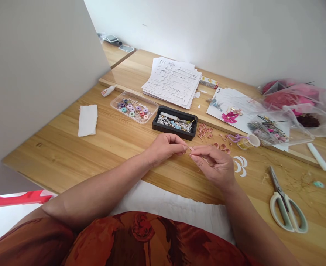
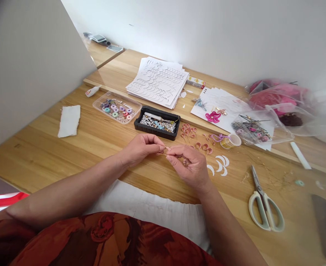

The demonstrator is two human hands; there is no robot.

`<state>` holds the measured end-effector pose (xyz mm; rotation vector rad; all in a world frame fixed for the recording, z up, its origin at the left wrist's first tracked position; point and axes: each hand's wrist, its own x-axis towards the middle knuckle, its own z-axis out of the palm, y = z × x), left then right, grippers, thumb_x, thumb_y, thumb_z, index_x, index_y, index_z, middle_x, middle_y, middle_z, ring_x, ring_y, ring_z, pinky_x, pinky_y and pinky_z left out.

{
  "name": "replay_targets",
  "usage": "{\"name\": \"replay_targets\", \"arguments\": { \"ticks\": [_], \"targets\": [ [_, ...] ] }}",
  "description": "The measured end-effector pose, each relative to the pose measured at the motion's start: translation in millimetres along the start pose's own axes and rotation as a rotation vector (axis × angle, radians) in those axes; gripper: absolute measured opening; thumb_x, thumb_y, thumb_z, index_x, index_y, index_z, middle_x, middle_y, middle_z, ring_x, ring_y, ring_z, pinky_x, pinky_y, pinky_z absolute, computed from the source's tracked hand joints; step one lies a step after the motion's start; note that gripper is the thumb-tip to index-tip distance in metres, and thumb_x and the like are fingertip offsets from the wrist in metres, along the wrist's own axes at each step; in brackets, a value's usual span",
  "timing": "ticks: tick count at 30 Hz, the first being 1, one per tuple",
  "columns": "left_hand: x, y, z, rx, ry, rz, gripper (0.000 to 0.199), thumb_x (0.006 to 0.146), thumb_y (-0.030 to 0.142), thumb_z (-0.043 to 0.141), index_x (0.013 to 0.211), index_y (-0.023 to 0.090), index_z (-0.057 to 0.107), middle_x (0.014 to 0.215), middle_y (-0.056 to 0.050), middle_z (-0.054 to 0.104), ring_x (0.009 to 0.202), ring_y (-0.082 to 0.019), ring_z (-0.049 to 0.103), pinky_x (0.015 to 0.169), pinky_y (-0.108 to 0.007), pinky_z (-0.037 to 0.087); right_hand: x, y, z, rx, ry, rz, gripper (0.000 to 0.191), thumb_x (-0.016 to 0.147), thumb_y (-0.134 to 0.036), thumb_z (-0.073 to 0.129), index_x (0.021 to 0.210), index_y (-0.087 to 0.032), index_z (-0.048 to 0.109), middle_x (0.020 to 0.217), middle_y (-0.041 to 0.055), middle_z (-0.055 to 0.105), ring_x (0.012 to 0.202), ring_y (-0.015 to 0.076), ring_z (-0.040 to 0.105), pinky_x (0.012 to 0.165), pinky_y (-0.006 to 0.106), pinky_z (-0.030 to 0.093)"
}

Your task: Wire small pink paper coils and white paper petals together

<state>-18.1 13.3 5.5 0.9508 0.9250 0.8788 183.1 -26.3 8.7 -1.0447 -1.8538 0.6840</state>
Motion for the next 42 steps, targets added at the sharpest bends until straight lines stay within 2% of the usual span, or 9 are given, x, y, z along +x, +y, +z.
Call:
{"name": "replay_targets", "arguments": {
  "ticks": [6, 15, 19, 24, 31, 42],
  "targets": [
    [1.3, -1.9, -5.7, 0.044, -0.117, -0.018, 0.021, 0.069, 0.029, 0.085, 0.077, 0.012, 0.075, 0.074, -0.004, 0.073, 0.066, -0.011, 0.061, 0.066, -0.024, 0.045, 3.3, -3.7, -1.6, -0.106, 0.010, -0.099, 0.014, 0.084, -0.010, 0.071, 0.088, -0.023, 0.071, 0.087, 0.0023, 0.076, 0.084, 0.0189, 0.073, 0.079, 0.034, 0.058],
    [4.4, 2.2, -10.7, 0.126, -0.219, 0.082, 0.028, 0.076, 0.037, 0.083, 0.082, 0.011, 0.075, 0.081, -0.005, 0.075, 0.073, -0.012, 0.063, 0.070, -0.025, 0.047, 5.0, -8.8, -3.2, -0.254, 0.017, -0.225, 0.016, 0.081, -0.006, 0.070, 0.087, -0.021, 0.069, 0.088, 0.0045, 0.074, 0.080, 0.0172, 0.071, 0.075, 0.031, 0.058],
    [3.4, 4.8, -10.8, 0.142, -0.228, 0.112, 0.030, 0.075, 0.040, 0.084, 0.084, 0.012, 0.076, 0.084, -0.006, 0.076, 0.075, -0.013, 0.066, 0.071, -0.025, 0.049, 5.2, -8.7, -3.4, -0.289, 0.023, -0.246, 0.016, 0.082, -0.007, 0.070, 0.089, -0.022, 0.069, 0.089, 0.0043, 0.074, 0.080, 0.0170, 0.072, 0.075, 0.031, 0.059],
    [3.4, 3.0, -10.6, 0.134, -0.251, 0.151, 0.031, 0.064, 0.029, 0.092, 0.085, 0.012, 0.075, 0.086, -0.007, 0.077, 0.077, -0.016, 0.069, 0.075, -0.029, 0.054, 5.2, -7.8, -3.4, -0.315, 0.028, -0.258, 0.015, 0.082, -0.008, 0.070, 0.088, -0.021, 0.069, 0.088, 0.0046, 0.074, 0.079, 0.0172, 0.072, 0.073, 0.031, 0.059],
    [5.7, -2.2, -12.1, 0.231, -0.231, 0.300, 0.021, 0.072, 0.026, 0.086, 0.086, 0.014, 0.077, 0.089, -0.007, 0.076, 0.082, -0.016, 0.069, 0.076, -0.028, 0.056, 4.3, -9.6, -4.3, -0.336, 0.055, -0.254, 0.015, 0.081, -0.007, 0.070, 0.087, -0.021, 0.069, 0.086, 0.0044, 0.074, 0.079, 0.0169, 0.071, 0.073, 0.030, 0.058],
    [4.9, -2.8, -10.1, 0.342, -0.171, 0.451, 0.014, 0.079, 0.027, 0.080, 0.085, 0.015, 0.078, 0.089, -0.008, 0.076, 0.082, -0.016, 0.070, 0.073, -0.026, 0.055, 2.9, -11.7, -1.3, -0.365, 0.129, -0.291, 0.016, 0.081, -0.006, 0.071, 0.089, -0.020, 0.070, 0.088, 0.0057, 0.075, 0.078, 0.0172, 0.072, 0.072, 0.031, 0.060]
  ]
}}
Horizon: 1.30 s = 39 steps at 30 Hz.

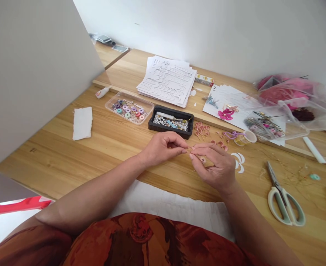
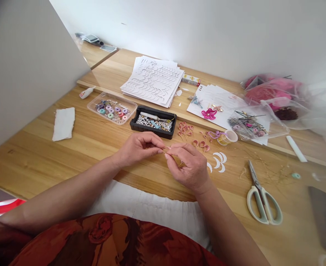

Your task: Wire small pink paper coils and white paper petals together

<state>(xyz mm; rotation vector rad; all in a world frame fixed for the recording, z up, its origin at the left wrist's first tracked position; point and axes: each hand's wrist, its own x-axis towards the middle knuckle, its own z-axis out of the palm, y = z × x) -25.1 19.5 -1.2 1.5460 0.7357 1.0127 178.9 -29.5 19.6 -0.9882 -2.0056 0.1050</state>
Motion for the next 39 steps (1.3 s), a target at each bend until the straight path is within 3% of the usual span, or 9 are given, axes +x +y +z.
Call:
{"name": "replay_targets", "arguments": {
  "ticks": [30, 39],
  "targets": [
    [-1.9, 8.8, 3.6, 0.142, 0.024, 0.186, 0.006, 0.087, 0.018, 0.071, 0.088, 0.016, 0.076, 0.092, -0.008, 0.076, 0.085, -0.015, 0.070, 0.075, -0.026, 0.056, 1.4, -3.7, -0.3, -0.034, 0.079, -0.030, 0.019, 0.082, -0.008, 0.070, 0.092, -0.025, 0.071, 0.090, 0.0037, 0.076, 0.076, 0.0178, 0.073, 0.072, 0.033, 0.062],
    [-3.1, 9.2, 6.9, 0.177, 0.089, 0.215, 0.005, 0.087, 0.018, 0.071, 0.085, 0.017, 0.075, 0.089, -0.007, 0.076, 0.082, -0.015, 0.070, 0.073, -0.026, 0.056, 0.6, -7.7, 1.0, -0.063, 0.113, -0.047, 0.024, 0.082, -0.007, 0.071, 0.096, -0.025, 0.070, 0.090, 0.0041, 0.077, 0.078, 0.0194, 0.075, 0.072, 0.033, 0.064]
  ]
}}
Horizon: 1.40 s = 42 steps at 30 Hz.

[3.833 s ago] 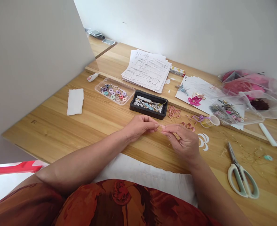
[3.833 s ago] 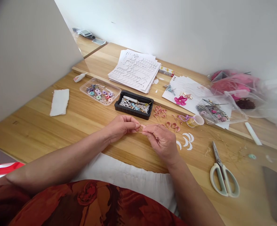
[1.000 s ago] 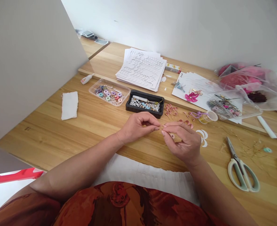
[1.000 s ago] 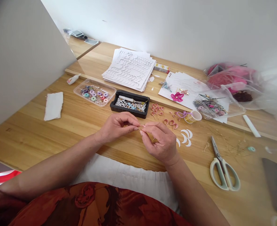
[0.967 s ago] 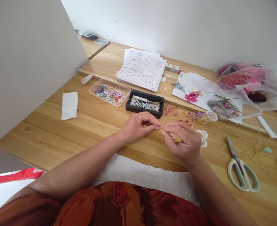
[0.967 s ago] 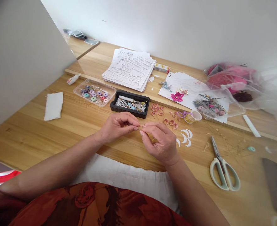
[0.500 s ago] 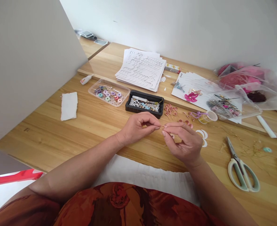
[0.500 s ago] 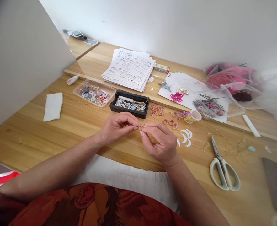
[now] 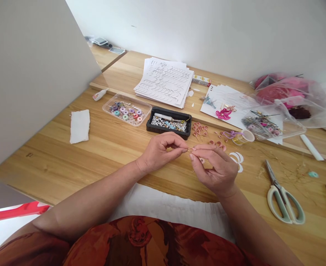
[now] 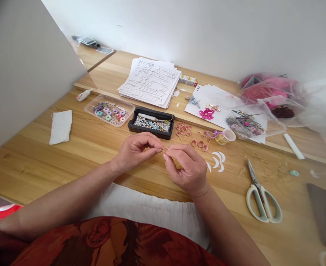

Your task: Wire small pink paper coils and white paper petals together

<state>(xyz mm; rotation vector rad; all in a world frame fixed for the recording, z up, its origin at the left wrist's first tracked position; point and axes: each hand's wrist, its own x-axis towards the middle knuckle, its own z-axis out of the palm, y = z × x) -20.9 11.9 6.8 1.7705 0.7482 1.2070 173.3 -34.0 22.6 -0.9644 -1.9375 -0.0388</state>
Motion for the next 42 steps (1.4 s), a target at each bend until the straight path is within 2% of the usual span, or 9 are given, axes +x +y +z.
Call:
{"name": "replay_targets", "arguments": {
  "ticks": [26, 42],
  "targets": [
    [-2.6, 6.8, 5.0, 0.046, 0.074, 0.017, 0.008, 0.085, 0.018, 0.071, 0.077, 0.017, 0.071, 0.081, -0.006, 0.073, 0.076, -0.015, 0.067, 0.071, -0.027, 0.055, 1.4, -7.6, 3.8, -0.044, 0.032, 0.013, 0.018, 0.085, -0.006, 0.070, 0.094, -0.022, 0.069, 0.087, 0.0066, 0.078, 0.077, 0.0187, 0.076, 0.073, 0.032, 0.065],
    [-3.9, 9.0, 6.4, 0.052, 0.091, 0.073, 0.005, 0.082, 0.013, 0.073, 0.078, 0.017, 0.071, 0.081, -0.006, 0.073, 0.077, -0.015, 0.068, 0.072, -0.028, 0.056, -0.7, -8.4, 3.4, -0.010, 0.020, 0.010, 0.025, 0.082, -0.003, 0.071, 0.098, -0.021, 0.069, 0.091, 0.0060, 0.076, 0.079, 0.0176, 0.073, 0.074, 0.031, 0.062]
  ]
}}
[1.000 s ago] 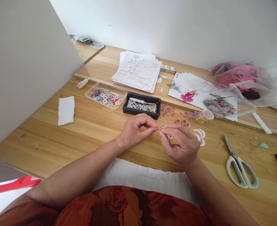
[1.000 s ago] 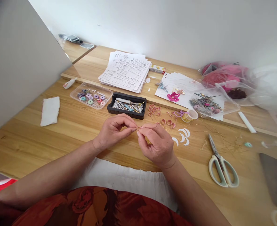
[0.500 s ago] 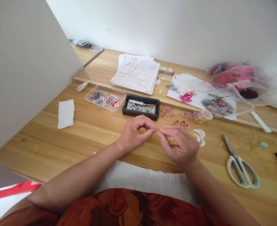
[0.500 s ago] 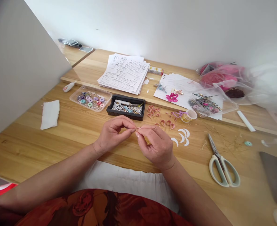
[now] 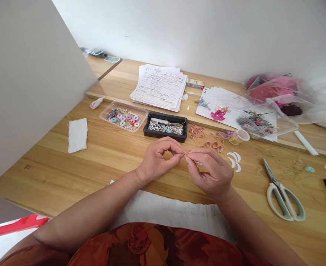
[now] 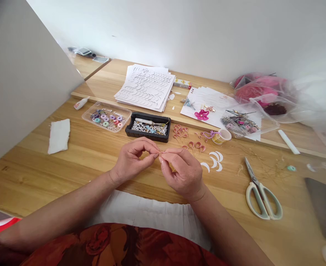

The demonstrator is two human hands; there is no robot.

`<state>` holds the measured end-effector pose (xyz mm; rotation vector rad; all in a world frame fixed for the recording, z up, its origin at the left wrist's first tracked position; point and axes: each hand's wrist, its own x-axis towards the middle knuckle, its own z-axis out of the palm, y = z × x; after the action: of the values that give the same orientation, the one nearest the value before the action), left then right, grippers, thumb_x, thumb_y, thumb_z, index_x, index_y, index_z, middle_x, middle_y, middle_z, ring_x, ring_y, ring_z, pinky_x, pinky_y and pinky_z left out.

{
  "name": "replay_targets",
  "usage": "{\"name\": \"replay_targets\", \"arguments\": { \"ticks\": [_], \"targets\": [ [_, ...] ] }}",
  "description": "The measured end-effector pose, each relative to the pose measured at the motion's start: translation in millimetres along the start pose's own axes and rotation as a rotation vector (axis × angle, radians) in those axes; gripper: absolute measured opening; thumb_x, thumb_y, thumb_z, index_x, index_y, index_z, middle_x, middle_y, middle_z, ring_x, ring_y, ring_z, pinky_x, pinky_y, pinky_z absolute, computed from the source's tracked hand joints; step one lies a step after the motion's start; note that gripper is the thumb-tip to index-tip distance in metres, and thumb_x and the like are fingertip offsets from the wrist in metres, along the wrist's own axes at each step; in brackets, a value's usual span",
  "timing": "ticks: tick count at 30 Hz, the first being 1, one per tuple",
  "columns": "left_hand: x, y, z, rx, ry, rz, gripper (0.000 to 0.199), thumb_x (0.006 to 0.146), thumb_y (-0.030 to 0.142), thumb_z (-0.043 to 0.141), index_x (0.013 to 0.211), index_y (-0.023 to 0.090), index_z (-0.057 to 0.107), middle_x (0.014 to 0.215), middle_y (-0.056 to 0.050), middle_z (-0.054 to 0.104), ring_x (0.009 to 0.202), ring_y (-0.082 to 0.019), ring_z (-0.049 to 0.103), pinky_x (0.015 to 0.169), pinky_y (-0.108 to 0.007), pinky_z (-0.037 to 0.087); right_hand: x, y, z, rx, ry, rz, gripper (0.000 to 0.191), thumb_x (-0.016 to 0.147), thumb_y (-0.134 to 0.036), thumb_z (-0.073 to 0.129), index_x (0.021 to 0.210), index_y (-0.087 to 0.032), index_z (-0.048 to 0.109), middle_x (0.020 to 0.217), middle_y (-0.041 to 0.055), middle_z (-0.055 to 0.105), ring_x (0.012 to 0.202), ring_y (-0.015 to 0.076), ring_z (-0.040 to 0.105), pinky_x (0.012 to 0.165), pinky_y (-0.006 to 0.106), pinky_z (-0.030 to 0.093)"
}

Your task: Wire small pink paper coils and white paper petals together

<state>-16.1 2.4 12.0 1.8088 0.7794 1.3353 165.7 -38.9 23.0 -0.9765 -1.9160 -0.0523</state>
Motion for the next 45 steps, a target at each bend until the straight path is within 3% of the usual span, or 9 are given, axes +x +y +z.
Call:
{"name": "replay_targets", "arguments": {
  "ticks": [6, 10, 14, 17, 21, 28, 33, 45],
  "targets": [
    [-0.9, 2.0, 0.5, 0.000, 0.041, 0.024, 0.007, 0.082, 0.010, 0.072, 0.079, 0.017, 0.071, 0.082, -0.006, 0.072, 0.078, -0.015, 0.069, 0.074, -0.028, 0.057, -0.8, -2.7, -0.9, 0.098, 0.007, 0.071, 0.033, 0.080, -0.005, 0.073, 0.107, -0.022, 0.068, 0.094, 0.0054, 0.075, 0.081, 0.0186, 0.072, 0.075, 0.032, 0.060],
    [-1.0, 5.5, 0.2, 0.092, 0.097, 0.093, 0.011, 0.081, 0.007, 0.072, 0.079, 0.018, 0.071, 0.081, -0.004, 0.073, 0.080, -0.014, 0.070, 0.077, -0.027, 0.057, -2.6, -3.5, -1.5, 0.336, -0.032, 0.411, 0.029, 0.087, -0.017, 0.071, 0.115, -0.022, 0.066, 0.096, 0.0049, 0.073, 0.077, 0.0167, 0.069, 0.070, 0.032, 0.058],
    [-0.8, 6.6, 0.6, 0.171, 0.138, 0.144, 0.012, 0.081, 0.006, 0.071, 0.080, 0.018, 0.071, 0.083, -0.004, 0.074, 0.080, -0.014, 0.071, 0.076, -0.026, 0.058, 1.7, -0.7, -3.3, 0.626, -0.125, 0.704, 0.010, 0.095, -0.029, 0.064, 0.098, -0.020, 0.069, 0.078, 0.0030, 0.071, 0.069, 0.0144, 0.067, 0.058, 0.026, 0.053],
    [-1.0, 6.3, 1.2, 0.218, 0.125, 0.171, 0.011, 0.081, 0.006, 0.071, 0.081, 0.017, 0.071, 0.084, -0.004, 0.074, 0.080, -0.013, 0.071, 0.076, -0.025, 0.058, 7.2, -0.5, -4.7, 0.686, -0.149, 0.803, 0.019, 0.093, -0.033, 0.066, 0.080, -0.019, 0.068, 0.066, 0.0006, 0.066, 0.055, 0.0106, 0.059, 0.049, 0.023, 0.045],
    [-1.7, 6.0, 1.7, 0.265, 0.097, 0.200, 0.010, 0.081, 0.006, 0.071, 0.081, 0.016, 0.071, 0.083, -0.005, 0.074, 0.079, -0.013, 0.072, 0.076, -0.023, 0.058, 10.4, -3.1, -4.2, 0.685, -0.117, 0.916, 0.022, 0.087, -0.033, 0.072, 0.073, -0.018, 0.066, 0.063, 0.0006, 0.066, 0.050, 0.0094, 0.058, 0.046, 0.022, 0.042],
    [-3.8, 3.9, 1.7, 0.287, 0.064, 0.200, 0.009, 0.083, 0.007, 0.070, 0.082, 0.016, 0.071, 0.085, -0.005, 0.073, 0.080, -0.013, 0.071, 0.077, -0.023, 0.058, 10.4, -3.4, -0.7, 0.750, -0.059, 0.952, 0.013, 0.082, -0.029, 0.076, 0.081, -0.019, 0.069, 0.064, -0.0007, 0.067, 0.049, 0.0094, 0.058, 0.043, 0.021, 0.039],
    [-4.1, 4.3, 1.9, 0.279, 0.055, 0.201, 0.009, 0.084, 0.008, 0.070, 0.083, 0.016, 0.071, 0.086, -0.006, 0.073, 0.081, -0.013, 0.071, 0.077, -0.024, 0.058, 11.6, -5.6, -0.8, 0.663, -0.061, 0.940, 0.012, 0.082, -0.027, 0.075, 0.077, -0.019, 0.069, 0.055, -0.0026, 0.063, 0.045, 0.0083, 0.051, 0.043, 0.022, 0.038],
    [-5.5, 3.3, 2.5, 0.309, 0.052, 0.239, 0.011, 0.082, 0.007, 0.070, 0.084, 0.017, 0.070, 0.087, -0.005, 0.073, 0.079, -0.012, 0.070, 0.075, -0.024, 0.058, 7.1, -12.6, 2.7, 0.475, -0.012, 0.889, 0.011, 0.083, -0.026, 0.072, 0.076, -0.020, 0.068, 0.063, -0.0008, 0.065, 0.055, 0.0116, 0.058, 0.052, 0.025, 0.044]
  ]
}}
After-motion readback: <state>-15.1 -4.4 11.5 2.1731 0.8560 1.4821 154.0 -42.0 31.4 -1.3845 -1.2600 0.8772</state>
